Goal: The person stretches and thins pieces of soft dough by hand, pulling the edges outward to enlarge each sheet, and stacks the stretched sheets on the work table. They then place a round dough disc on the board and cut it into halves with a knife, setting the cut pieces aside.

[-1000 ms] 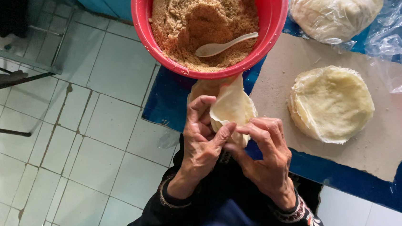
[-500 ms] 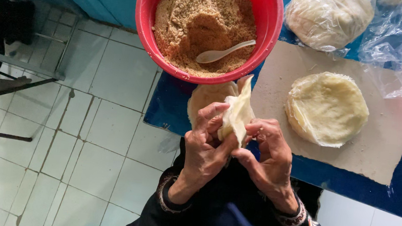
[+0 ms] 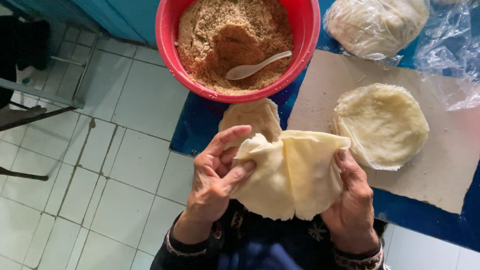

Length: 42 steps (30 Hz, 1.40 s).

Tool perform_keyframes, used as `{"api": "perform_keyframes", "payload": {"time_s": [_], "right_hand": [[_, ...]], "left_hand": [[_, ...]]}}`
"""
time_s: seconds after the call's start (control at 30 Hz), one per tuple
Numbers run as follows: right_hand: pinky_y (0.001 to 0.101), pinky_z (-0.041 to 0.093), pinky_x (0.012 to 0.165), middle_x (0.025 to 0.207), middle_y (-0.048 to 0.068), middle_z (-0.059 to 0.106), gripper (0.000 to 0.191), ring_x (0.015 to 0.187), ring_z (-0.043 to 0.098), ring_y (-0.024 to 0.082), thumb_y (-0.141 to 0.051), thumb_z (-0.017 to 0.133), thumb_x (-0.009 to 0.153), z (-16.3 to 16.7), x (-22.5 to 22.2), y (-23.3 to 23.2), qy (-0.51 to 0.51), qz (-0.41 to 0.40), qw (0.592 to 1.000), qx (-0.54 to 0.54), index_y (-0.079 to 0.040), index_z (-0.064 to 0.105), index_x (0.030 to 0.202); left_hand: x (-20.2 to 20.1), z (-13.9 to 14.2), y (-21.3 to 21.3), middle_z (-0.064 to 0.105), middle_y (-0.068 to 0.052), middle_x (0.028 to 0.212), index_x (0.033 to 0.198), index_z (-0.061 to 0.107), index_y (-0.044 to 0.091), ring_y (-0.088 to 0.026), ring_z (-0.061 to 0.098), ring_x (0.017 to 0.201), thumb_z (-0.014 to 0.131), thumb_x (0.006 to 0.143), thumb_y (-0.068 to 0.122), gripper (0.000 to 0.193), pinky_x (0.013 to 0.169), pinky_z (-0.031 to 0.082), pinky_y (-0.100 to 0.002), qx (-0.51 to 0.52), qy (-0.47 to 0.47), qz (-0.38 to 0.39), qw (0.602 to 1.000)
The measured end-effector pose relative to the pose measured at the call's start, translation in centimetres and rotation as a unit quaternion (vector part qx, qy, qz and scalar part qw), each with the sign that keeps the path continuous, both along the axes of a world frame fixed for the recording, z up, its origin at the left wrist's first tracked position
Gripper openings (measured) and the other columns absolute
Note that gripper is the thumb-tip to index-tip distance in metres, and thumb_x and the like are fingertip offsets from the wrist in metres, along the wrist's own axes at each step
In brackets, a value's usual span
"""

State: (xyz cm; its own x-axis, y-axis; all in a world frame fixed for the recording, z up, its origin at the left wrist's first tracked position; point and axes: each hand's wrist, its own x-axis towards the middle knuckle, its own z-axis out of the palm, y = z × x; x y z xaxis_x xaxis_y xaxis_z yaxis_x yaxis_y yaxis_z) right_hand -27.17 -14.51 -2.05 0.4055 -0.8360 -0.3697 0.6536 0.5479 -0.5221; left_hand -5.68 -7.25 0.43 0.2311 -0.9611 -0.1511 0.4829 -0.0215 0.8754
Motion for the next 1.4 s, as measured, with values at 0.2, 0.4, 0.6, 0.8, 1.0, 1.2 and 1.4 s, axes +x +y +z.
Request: {"api": "perform_keyframes", "payload": {"time_s": [0.2,0.4,0.6,0.8,1.0,1.2,1.4], "right_hand": [[0.0426,0.047,0.108,0.135,0.012,0.064,0.041,0.123,0.061,0.025,-0.023,0.048,0.106,-1.7,-0.4,0.2,-0.014,0.008,0.997,0.082,-0.001,0.054,0.140],[0.0502,0.044,0.109,0.138,0.014,0.062,0.045,0.126,0.060,0.030,-0.025,0.047,0.105,-1.7,-2.2,1.0,-0.049,-0.022,0.994,0.094,-0.002,0.052,0.144],[0.0535,0.041,0.114,0.142,0.018,0.060,0.049,0.132,0.057,0.034,-0.024,0.045,0.104,-0.5,-3.8,2.3,-0.007,-0.097,0.994,0.039,0.002,0.050,0.144],[0.0547,0.049,0.108,0.138,0.030,0.061,0.053,0.125,0.061,0.041,-0.026,0.050,0.105,0.5,-7.3,2.5,-0.043,-0.096,0.993,-0.047,0.010,0.051,0.145],[0.0384,0.054,0.073,0.099,0.026,0.066,0.039,0.084,0.065,0.029,-0.029,0.058,0.100,1.0,-7.3,2.2,0.042,0.090,0.994,-0.055,0.009,0.056,0.112],[0.0269,0.050,0.065,0.089,0.012,0.069,0.033,0.076,0.062,0.015,-0.026,0.061,0.094,1.2,-6.9,3.5,0.169,0.162,0.971,-0.053,0.005,0.063,0.104],[0.0231,0.051,0.070,0.092,0.007,0.071,0.021,0.080,0.062,0.008,-0.018,0.066,0.100,0.1,-6.1,3.4,0.387,0.101,0.906,-0.139,0.001,0.070,0.108]], "left_hand": [[0.9,-2.7,-0.8,0.071,-0.012,0.115,0.136,0.052,-0.002,-0.016,0.068,0.106,0.060,0.093,-0.011,0.044,0.098,0.054,-0.031,0.002,0.012,0.063,0.998],[2.2,-4.2,-1.3,0.073,-0.012,0.114,0.128,0.056,-0.003,-0.015,0.069,0.104,0.061,0.095,-0.008,0.033,0.097,0.055,-0.030,0.005,-0.043,0.118,0.992],[2.6,-5.9,-4.2,0.071,-0.010,0.115,0.127,0.054,-0.002,-0.012,0.067,0.105,0.063,0.097,-0.008,0.032,0.095,0.053,-0.025,-0.040,-0.165,0.140,0.975],[2.5,-3.8,-4.7,0.072,-0.014,0.120,0.133,0.056,0.000,-0.025,0.070,0.111,0.068,0.099,0.006,0.036,0.098,0.055,-0.033,-0.018,-0.494,0.176,0.851],[-2.7,1.5,-0.8,0.061,-0.014,0.138,0.137,0.053,0.006,-0.034,0.060,0.130,0.090,0.082,0.030,0.070,0.111,0.050,-0.046,-0.197,-0.558,0.108,0.799],[-5.8,-1.1,0.3,0.076,-0.007,0.104,0.110,0.074,0.002,-0.012,0.072,0.090,0.077,0.098,0.017,0.020,0.082,0.059,-0.025,-0.067,-0.236,-0.137,0.960],[-6.1,-5.2,1.1,0.073,-0.004,0.095,0.113,0.074,-0.004,-0.008,0.065,0.083,0.065,0.105,0.013,0.020,0.073,0.054,-0.024,0.084,0.042,-0.188,0.978]]}}
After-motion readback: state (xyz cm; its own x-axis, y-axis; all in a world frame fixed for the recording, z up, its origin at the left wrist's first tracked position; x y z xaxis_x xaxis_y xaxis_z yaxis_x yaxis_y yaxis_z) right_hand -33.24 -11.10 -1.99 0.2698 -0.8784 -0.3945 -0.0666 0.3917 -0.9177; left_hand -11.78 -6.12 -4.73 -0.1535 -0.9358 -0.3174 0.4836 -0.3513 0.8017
